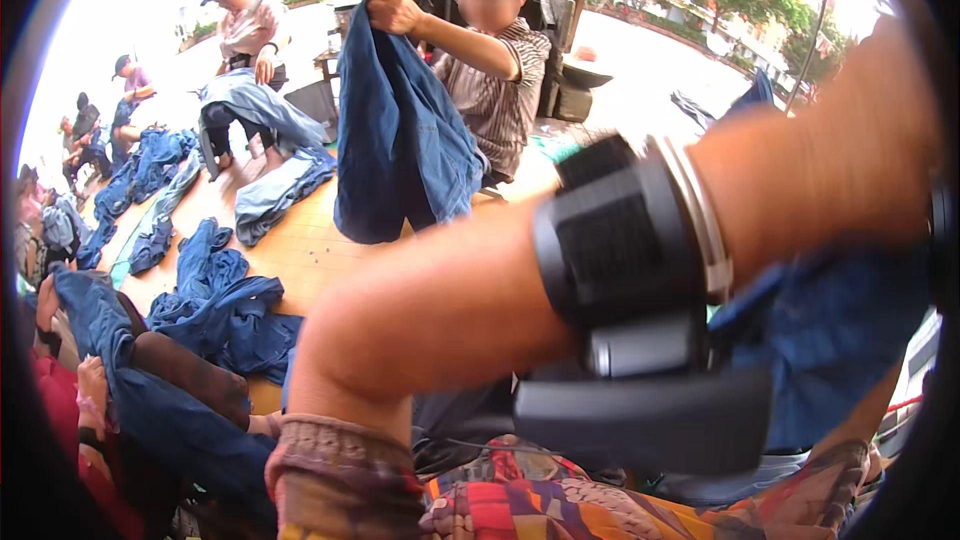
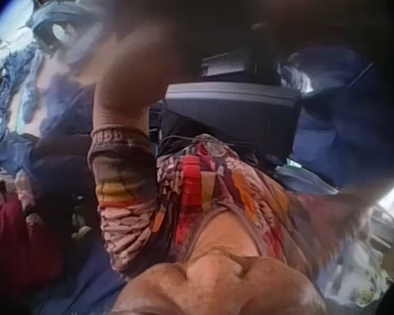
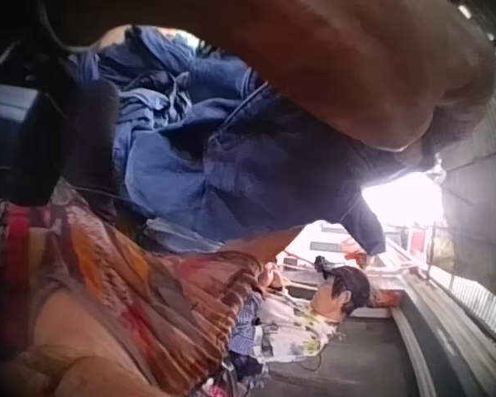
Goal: Cutting and trimming excess fabric or threads from denim garments using scissors.
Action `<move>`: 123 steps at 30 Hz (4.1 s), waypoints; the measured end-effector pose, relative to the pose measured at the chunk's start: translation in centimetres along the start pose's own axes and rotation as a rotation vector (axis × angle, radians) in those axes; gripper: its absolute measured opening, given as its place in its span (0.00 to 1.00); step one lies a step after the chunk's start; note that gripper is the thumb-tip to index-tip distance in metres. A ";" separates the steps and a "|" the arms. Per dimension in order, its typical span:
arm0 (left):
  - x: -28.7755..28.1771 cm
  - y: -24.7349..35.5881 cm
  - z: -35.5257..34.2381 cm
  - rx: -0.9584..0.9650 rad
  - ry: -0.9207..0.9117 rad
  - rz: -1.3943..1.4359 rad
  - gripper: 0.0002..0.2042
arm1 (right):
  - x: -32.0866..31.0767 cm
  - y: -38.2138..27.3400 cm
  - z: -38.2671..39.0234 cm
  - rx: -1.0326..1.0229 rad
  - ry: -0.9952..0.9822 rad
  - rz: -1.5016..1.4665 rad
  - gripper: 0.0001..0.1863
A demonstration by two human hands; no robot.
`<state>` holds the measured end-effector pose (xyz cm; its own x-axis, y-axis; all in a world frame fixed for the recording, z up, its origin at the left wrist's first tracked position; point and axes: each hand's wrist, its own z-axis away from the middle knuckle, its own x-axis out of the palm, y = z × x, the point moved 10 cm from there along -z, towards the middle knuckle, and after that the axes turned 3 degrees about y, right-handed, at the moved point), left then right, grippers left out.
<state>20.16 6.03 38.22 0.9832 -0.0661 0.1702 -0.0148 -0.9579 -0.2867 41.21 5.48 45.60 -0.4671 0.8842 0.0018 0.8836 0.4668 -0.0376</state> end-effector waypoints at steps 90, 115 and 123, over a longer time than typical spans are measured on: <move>-12.9 3.8 36.2 -1.715 -0.092 0.362 0.27 | 16.1 -6.8 45.6 1.577 -1.234 -0.874 0.14; -12.6 5.6 41.4 -2.184 0.632 0.721 0.24 | 14.6 -9.8 39.2 0.567 -1.066 -0.644 0.16; -12.6 5.5 41.3 -2.120 0.615 0.736 0.23 | 14.8 -7.9 41.7 0.989 -1.142 -0.577 0.15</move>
<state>15.21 13.08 -4.43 0.5806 -0.0682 0.8113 -0.7122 0.4403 0.5467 25.87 14.21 4.23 -0.8915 -0.0801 -0.4459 0.4350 0.1235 -0.8919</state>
